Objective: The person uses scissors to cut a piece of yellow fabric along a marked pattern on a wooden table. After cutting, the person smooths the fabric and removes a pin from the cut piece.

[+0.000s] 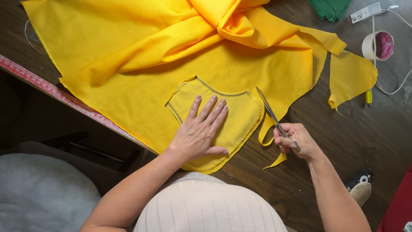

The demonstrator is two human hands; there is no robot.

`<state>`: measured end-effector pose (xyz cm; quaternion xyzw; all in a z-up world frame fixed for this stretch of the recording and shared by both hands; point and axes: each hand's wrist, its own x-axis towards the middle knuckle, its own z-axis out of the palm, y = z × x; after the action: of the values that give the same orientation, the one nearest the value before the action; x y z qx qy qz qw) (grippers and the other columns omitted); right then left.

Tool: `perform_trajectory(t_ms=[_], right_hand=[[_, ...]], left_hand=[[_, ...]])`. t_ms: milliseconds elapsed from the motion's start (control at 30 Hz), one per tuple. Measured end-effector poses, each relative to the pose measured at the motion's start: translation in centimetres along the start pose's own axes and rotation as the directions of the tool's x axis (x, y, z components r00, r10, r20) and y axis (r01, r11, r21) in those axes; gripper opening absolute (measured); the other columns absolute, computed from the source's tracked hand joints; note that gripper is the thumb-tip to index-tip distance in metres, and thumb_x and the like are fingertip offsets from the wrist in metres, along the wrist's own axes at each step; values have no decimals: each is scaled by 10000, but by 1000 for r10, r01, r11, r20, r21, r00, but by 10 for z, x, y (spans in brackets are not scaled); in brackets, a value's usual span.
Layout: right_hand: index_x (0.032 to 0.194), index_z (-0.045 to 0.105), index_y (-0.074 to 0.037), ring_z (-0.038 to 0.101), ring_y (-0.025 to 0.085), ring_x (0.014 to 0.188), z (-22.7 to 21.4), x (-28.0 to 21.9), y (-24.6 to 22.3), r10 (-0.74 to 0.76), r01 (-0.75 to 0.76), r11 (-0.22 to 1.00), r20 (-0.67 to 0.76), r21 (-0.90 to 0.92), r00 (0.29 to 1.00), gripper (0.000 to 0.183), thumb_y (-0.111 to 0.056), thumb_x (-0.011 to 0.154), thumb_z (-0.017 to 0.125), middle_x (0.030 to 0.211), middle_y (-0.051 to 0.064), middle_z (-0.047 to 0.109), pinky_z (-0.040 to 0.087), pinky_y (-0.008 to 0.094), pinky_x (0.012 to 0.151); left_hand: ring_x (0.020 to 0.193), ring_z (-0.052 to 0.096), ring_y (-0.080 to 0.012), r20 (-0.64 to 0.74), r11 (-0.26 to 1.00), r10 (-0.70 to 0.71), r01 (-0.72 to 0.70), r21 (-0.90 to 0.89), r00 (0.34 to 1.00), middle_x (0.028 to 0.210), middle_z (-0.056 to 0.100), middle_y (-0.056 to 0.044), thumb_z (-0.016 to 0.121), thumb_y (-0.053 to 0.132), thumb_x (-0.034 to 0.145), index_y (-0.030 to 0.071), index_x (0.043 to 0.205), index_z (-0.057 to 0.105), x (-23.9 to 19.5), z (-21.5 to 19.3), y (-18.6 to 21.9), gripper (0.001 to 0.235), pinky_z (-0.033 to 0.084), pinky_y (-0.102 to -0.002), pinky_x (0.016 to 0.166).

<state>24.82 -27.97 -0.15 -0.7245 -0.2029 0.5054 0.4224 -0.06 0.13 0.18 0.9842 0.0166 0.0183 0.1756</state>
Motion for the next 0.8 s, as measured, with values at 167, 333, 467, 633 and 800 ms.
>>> perform_trajectory(t_ms=[167,333,467,633,800], right_hand=[[764,733,29,585,158,347,-5,0,-2,17,-17,999,4,-30,1000,287,-196,713,903,388,146,605,467,253,378],[774,735,44,602,160,348,-11,0,-6,21,-21,999,19,-31,1000,308,-185,684,921,395,155,622,478,248,371],[808,726,48,621,159,369,-7,7,-13,2,-2,1000,31,10,1000,372,-231,671,931,413,150,633,492,246,386],[848,710,59,628,160,392,-3,21,-16,-30,28,999,47,36,998,421,-287,716,911,432,149,630,496,240,405],[831,721,67,603,161,378,-5,22,-19,-35,34,999,52,15,998,395,-269,733,902,426,154,613,494,249,405]], left_hand=[[1578,131,-330,-2,1000,-1,1,-5,1000,1683,248,-157,468,915,773,58,1601,273,0,1,0,1207,-42,-600,1284],[1579,128,-325,7,1000,-6,6,-9,1000,1683,252,-153,459,916,777,61,1599,279,1,0,0,1200,-52,-592,1285],[1580,125,-325,2,1000,-4,4,0,1000,1681,254,-154,449,918,778,61,1597,282,1,0,0,1197,-54,-595,1285],[1581,128,-324,-13,1000,-5,5,5,1000,1678,264,-157,423,928,775,60,1598,281,0,1,0,1204,-53,-590,1288],[1580,135,-327,-25,1000,1,-1,-15,1000,1674,270,-162,434,917,775,57,1601,274,-1,3,-1,1204,-43,-593,1287]])
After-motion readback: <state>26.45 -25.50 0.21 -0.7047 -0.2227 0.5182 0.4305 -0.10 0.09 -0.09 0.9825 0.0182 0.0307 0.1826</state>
